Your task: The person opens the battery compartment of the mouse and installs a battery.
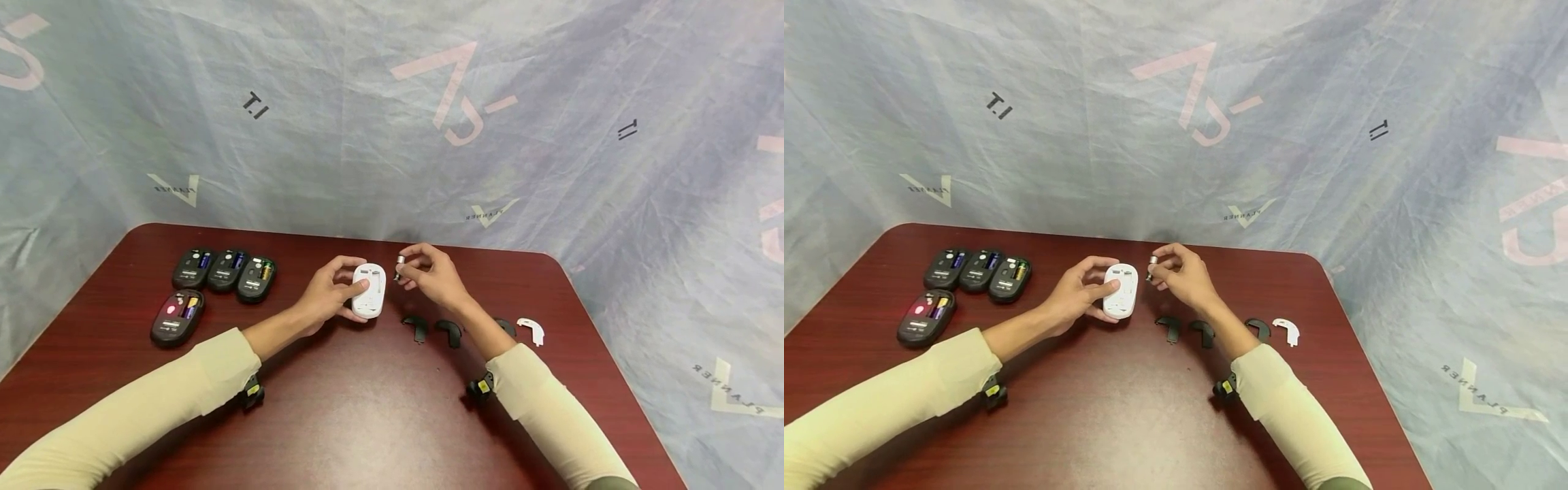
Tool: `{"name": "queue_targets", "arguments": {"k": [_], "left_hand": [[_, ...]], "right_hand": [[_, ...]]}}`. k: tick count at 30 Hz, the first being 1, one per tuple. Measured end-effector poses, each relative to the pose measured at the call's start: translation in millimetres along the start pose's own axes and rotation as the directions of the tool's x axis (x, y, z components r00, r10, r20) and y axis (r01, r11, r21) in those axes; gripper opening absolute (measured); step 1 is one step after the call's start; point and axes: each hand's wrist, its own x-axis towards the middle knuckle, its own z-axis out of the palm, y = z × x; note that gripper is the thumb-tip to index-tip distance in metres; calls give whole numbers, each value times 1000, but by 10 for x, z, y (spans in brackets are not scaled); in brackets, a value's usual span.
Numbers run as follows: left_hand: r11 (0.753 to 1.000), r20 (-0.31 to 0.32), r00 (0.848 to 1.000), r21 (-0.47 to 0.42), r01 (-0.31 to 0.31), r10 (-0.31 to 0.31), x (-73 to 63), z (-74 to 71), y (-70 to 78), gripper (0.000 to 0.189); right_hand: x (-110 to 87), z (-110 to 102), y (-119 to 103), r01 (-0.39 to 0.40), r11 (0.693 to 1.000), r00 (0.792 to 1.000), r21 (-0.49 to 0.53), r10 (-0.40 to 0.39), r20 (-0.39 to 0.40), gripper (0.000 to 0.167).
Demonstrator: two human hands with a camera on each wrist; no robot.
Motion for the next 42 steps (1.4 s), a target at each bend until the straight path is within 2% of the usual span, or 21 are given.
{"name": "queue_targets", "arguments": {"k": [8, 15, 25, 35, 38, 42], "left_hand": [[1000, -12, 1000, 5, 20, -20, 1, -11, -3, 52], [1000, -20, 999, -3, 31, -31, -3, -33, -17, 52], [1000, -25, 999, -2, 23, -23, -12, -41, -18, 53], [1000, -52, 998, -9, 18, -19, 9, -15, 35, 53], [1000, -54, 998, -3, 30, -30, 7, -22, 26, 54], [999, -62, 997, 26, 36, -34, -1, -49, 18, 50]], "right_hand": [[76, 191, -64, -6, 998, 999, 65, 3, 45, 40], [83, 274, -85, 34, 999, 998, 29, -36, 43, 37], [53, 390, -83, 92, 991, 996, -100, -90, 21, 29], [43, 410, -110, 106, 976, 994, -190, -105, 19, 24], [37, 416, -115, 99, 981, 995, -166, -97, 21, 20], [31, 423, -94, 72, 996, 997, -47, -72, 20, 19]]}}
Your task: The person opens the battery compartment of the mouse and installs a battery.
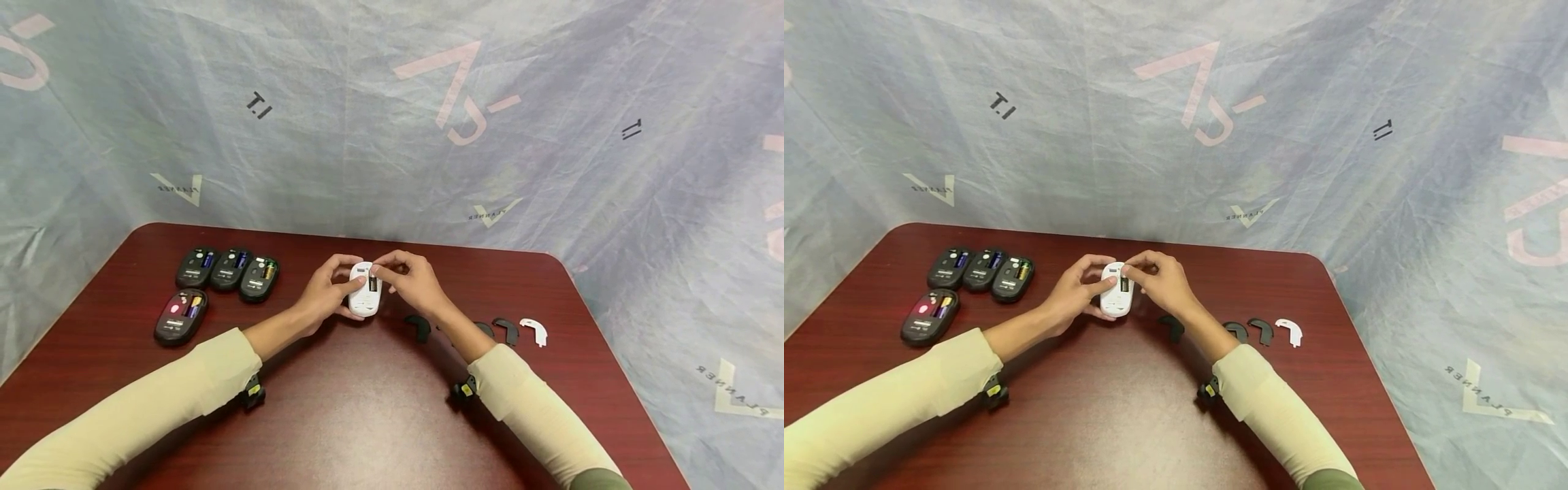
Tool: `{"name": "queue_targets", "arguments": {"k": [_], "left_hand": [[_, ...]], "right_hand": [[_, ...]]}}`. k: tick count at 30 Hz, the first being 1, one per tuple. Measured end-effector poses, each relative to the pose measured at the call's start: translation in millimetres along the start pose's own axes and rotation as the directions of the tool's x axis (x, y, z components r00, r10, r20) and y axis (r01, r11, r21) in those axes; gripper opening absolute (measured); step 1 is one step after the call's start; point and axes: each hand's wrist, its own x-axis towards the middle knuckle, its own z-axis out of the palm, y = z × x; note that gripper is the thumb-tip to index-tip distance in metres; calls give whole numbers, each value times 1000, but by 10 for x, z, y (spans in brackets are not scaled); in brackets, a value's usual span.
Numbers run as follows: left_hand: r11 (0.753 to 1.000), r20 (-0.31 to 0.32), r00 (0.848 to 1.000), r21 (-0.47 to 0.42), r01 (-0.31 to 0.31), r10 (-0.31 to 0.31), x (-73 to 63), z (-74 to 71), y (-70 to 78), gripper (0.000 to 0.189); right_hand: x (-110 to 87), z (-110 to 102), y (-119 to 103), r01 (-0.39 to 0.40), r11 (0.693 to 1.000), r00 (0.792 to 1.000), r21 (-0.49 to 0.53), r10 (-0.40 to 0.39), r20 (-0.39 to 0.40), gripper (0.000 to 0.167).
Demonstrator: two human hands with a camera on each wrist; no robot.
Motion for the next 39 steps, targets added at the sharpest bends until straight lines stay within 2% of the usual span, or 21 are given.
{"name": "queue_targets", "arguments": {"k": [3, 6, 13, 16, 18, 22, 27, 32, 36, 39], "left_hand": [[999, -16, 1000, 43, -13, 13, -17, -19, 11, 45], [997, -36, 999, 71, -27, 29, -32, -32, 18, 41], [995, -84, 994, 68, -69, 75, -47, -17, 17, 40], [994, -102, 991, 72, -82, 89, -56, -12, 23, 43], [994, -107, 990, 70, -86, 93, -65, -19, 28, 44], [995, -106, 991, 63, -78, 84, -92, -47, 39, 41], [994, -95, 992, 73, -76, 83, -115, -91, 14, 40], [989, -112, 989, 124, -86, 100, -116, -127, -11, 37], [976, -142, 984, 205, -78, 109, -129, -148, -9, 36], [966, -149, 983, 248, -72, 111, -144, -162, -3, 37]], "right_hand": [[-1, 9, 19, -46, 993, 999, 110, 45, 14, 22], [3, 15, 27, -118, 971, 993, 207, 110, 52, 31], [-7, 9, -6, -287, 881, 955, 377, 232, 185, 46], [-13, 16, -20, -313, 852, 947, 421, 250, 200, 46], [-11, 25, -24, -312, 845, 949, 435, 253, 189, 44], [-6, 45, -30, -309, 846, 950, 434, 260, 170, 40], [-8, 72, -35, -301, 865, 952, 402, 251, 174, 37], [-12, 140, -57, -237, 916, 966, 325, 185, 183, 36], [-16, 225, -87, -165, 964, 976, 207, 129, 178, 36], [-21, 285, -99, -127, 984, 983, 122, 108, 151, 33]]}}
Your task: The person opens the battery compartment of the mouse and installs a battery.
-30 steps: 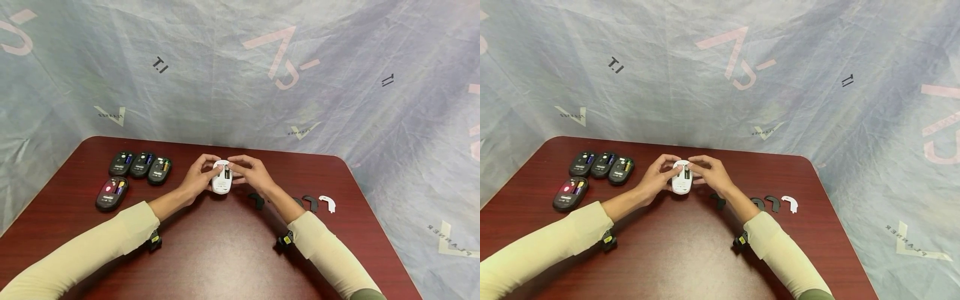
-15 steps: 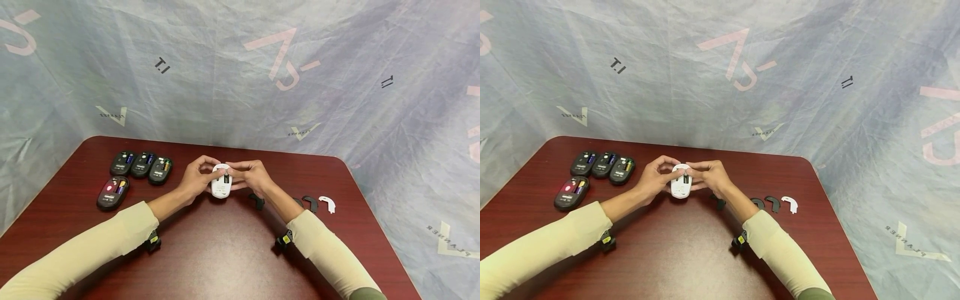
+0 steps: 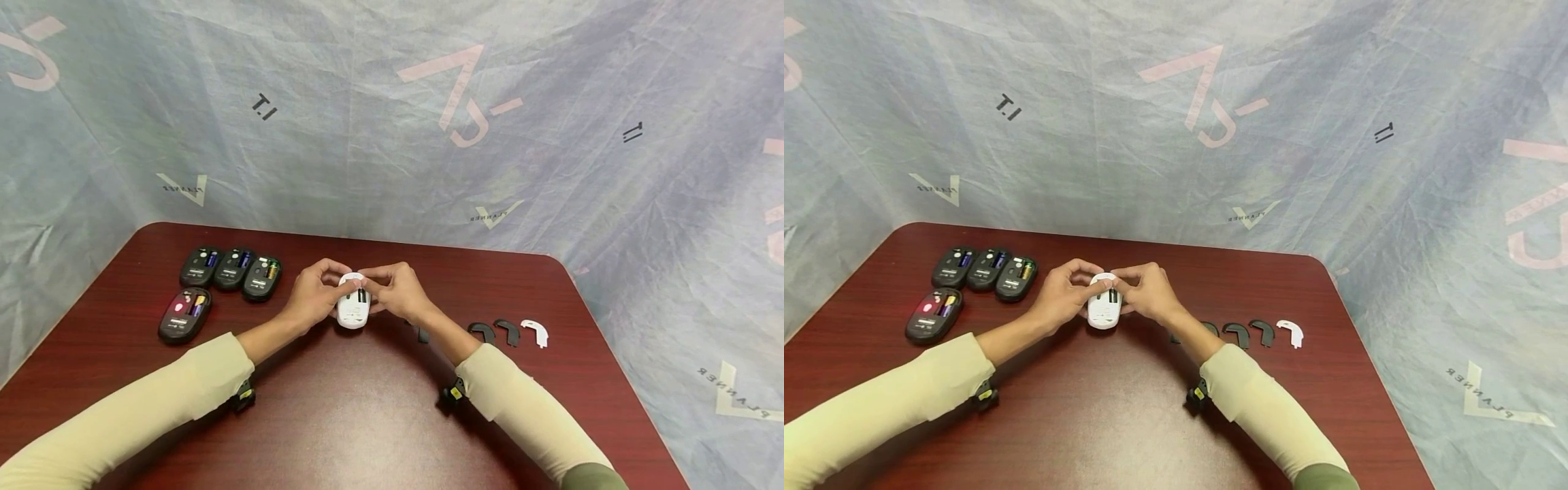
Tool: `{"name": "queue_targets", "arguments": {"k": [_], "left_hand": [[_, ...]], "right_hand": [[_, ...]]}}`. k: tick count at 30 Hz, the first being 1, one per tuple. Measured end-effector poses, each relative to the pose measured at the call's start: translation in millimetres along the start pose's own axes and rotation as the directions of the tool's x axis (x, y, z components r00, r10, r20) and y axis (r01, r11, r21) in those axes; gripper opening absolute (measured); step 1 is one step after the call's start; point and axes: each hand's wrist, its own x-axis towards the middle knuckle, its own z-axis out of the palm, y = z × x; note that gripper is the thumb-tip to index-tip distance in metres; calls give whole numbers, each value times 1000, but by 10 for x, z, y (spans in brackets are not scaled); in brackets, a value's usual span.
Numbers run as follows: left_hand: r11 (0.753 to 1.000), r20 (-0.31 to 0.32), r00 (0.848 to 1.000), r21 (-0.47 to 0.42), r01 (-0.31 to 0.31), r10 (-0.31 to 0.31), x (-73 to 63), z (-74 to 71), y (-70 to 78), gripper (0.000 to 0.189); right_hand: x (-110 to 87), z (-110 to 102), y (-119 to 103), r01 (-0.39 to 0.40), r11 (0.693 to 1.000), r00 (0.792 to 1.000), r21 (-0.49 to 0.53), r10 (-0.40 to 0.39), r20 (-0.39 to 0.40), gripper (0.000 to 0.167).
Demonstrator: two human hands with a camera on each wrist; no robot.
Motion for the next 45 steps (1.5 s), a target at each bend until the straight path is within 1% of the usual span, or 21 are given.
{"name": "queue_targets", "arguments": {"k": [2, 4, 6, 8, 10, 12, 14, 16, 18, 21, 23, 26, 28, 30, 32, 35, 37, 41, 43, 44, 45], "left_hand": [[1000, 5, 1000, 18, 6, -6, 5, -13, -5, 38], [999, 16, 1000, 50, 17, -18, 21, -34, -6, 38], [994, 34, 999, 110, 21, -25, 41, -67, 3, 39], [980, 53, 998, 201, 17, -29, 64, -113, 28, 38], [954, 67, 997, 300, 4, -26, 88, -161, 52, 38], [920, 71, 997, 391, -13, -16, 99, -206, 85, 37], [890, 78, 997, 456, -30, -6, 116, -252, 101, 36], [856, 93, 996, 513, -54, 7, 147, -307, 81, 37], [811, 105, 994, 578, -88, 33, 238, -374, -50, 39], [740, 121, 992, 663, -116, 47, 379, -471, -245, 41], [692, 119, 991, 710, -130, 64, 442, -525, -331, 40], [635, 119, 991, 761, -130, 60, 354, -573, -153, 36], [604, 118, 992, 787, -126, 53, 273, -597, -11, 34], [573, 119, 992, 811, -116, 32, 187, -615, 128, 33], [553, 118, 993, 827, -103, 8, 147, -644, 170, 34], [527, 118, 993, 845, -90, -20, 121, -683, 192, 36], [516, 115, 993, 852, -85, -27, 117, -700, 190, 37], [510, 107, 994, 856, -83, -18, 129, -731, 164, 36], [518, 104, 995, 851, -86, -6, 134, -739, 148, 35], [523, 98, 995, 848, -89, 11, 150, -745, 109, 34], [527, 96, 995, 845, -92, 20, 148, -746, 106, 34]], "right_hand": [[2, 29, 11, 7, 999, 1000, -43, -8, -24, 30], [15, 54, 32, 5, 998, 999, -60, -7, -38, 29], [35, 78, 55, -7, 998, 999, -65, 4, -40, 28], [64, 103, 69, -24, 996, 999, -88, 21, -40, 28], [106, 135, 86, -36, 990, 999, -135, 30, -42, 26], [159, 167, 97, -36, 981, 998, -188, 28, -49, 24], [221, 206, 104, -29, 973, 998, -229, 16, -57, 22], [287, 253, 113, -18, 968, 998, -252, 3, -59, 20], [352, 313, 112, -17, 968, 998, -248, 2, -61, 20], [440, 407, 107, -24, 977, 998, -213, 12, -57, 19], [490, 468, 96, -34, 984, 998, -175, 25, -52, 19], [561, 554, 79, -43, 989, 998, -140, 37, -45, 19], [600, 605, 71, -56, 990, 998, -127, 51, -41, 19], [632, 648, 66, -73, 990, 997, -119, 69, -38, 20], [660, 689, 54, -86, 990, 996, -116, 82, -34, 20], [694, 733, 32, -93, 989, 995, -114, 90, -30, 20], [713, 749, 23, -90, 989, 996, -118, 88, -26, 20], [731, 749, 32, -96, 991, 995, -90, 95, -15, 21], [729, 731, 50, -103, 992, 995, -68, 102, -16, 21], [726, 717, 60, -106, 993, 994, -58, 105, -18, 21], [720, 700, 70, -106, 993, 994, -50, 105, -19, 22]]}}
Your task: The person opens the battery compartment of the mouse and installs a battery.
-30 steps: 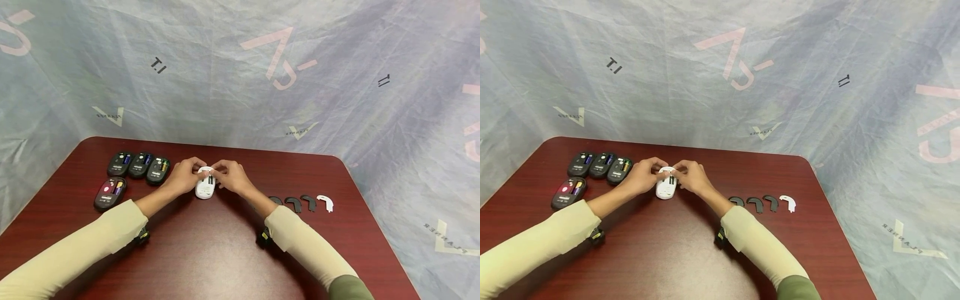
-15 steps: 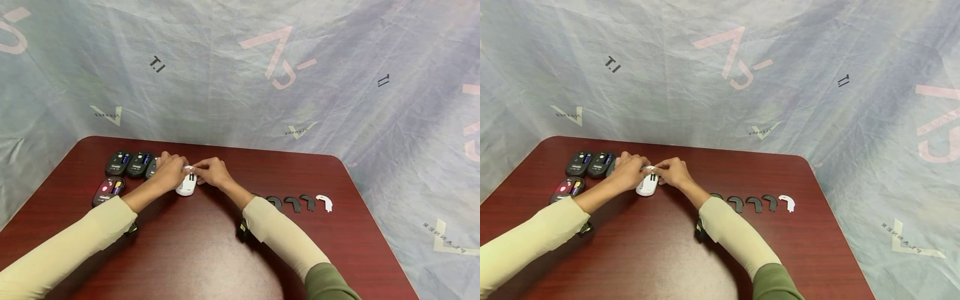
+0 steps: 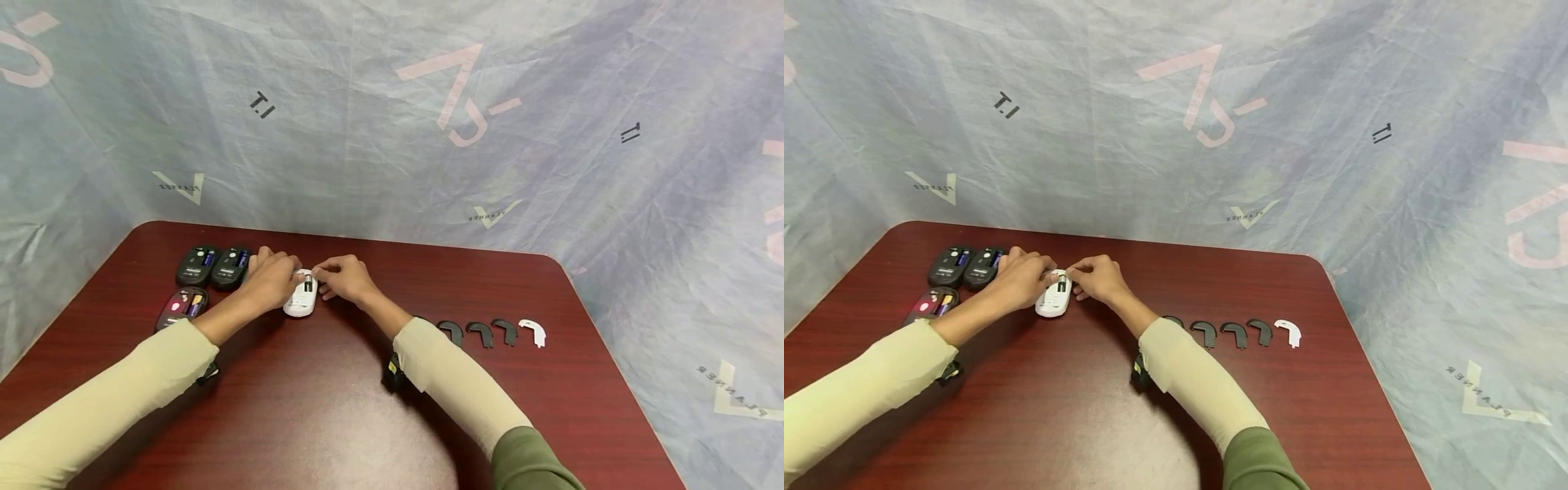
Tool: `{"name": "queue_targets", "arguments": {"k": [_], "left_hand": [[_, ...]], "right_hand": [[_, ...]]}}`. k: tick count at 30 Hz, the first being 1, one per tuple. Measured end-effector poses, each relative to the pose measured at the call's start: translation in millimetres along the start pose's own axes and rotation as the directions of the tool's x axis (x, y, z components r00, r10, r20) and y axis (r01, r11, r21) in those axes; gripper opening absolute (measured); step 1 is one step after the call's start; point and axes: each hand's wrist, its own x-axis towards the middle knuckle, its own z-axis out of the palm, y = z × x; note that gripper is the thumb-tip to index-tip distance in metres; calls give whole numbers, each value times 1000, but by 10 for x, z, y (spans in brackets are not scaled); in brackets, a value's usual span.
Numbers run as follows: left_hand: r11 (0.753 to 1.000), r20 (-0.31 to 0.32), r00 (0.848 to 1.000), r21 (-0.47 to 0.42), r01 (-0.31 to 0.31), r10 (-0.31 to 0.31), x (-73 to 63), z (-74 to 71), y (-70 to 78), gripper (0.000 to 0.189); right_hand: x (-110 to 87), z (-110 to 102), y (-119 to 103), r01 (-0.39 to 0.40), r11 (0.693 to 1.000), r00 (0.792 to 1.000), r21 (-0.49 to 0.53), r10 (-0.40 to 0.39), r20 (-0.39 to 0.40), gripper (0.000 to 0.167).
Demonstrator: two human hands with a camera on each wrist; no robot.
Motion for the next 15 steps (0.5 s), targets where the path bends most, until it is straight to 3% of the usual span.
{"name": "queue_targets", "arguments": {"k": [3, 5, 8, 10, 12, 15], "left_hand": [[1000, -32, 999, -21, -20, 19, 1, 17, 1, 35], [998, -82, 995, -18, -54, 53, 94, 137, -102, 38], [995, -113, 990, -41, -87, 82, 110, 160, -77, 43], [993, -123, 988, -53, -103, 96, 133, 184, -45, 47], [992, -101, 990, -79, -103, 95, 64, 98, 106, 52], [990, -84, 991, -83, -115, 108, 77, 100, 211, 62]], "right_hand": [[-34, -78, 36, -2, 1000, 1000, 6, 2, -10, 22], [-67, -142, 57, 1, 1000, 1000, -9, -1, -13, 23], [-125, -245, 81, 3, 999, 1000, -47, -3, -16, 23], [-167, -319, 94, 9, 996, 1000, -88, -11, -21, 24], [-212, -398, 101, 18, 991, 999, -133, -21, -26, 25], [-281, -529, 109, 39, 980, 998, -197, -47, -35, 27]]}}
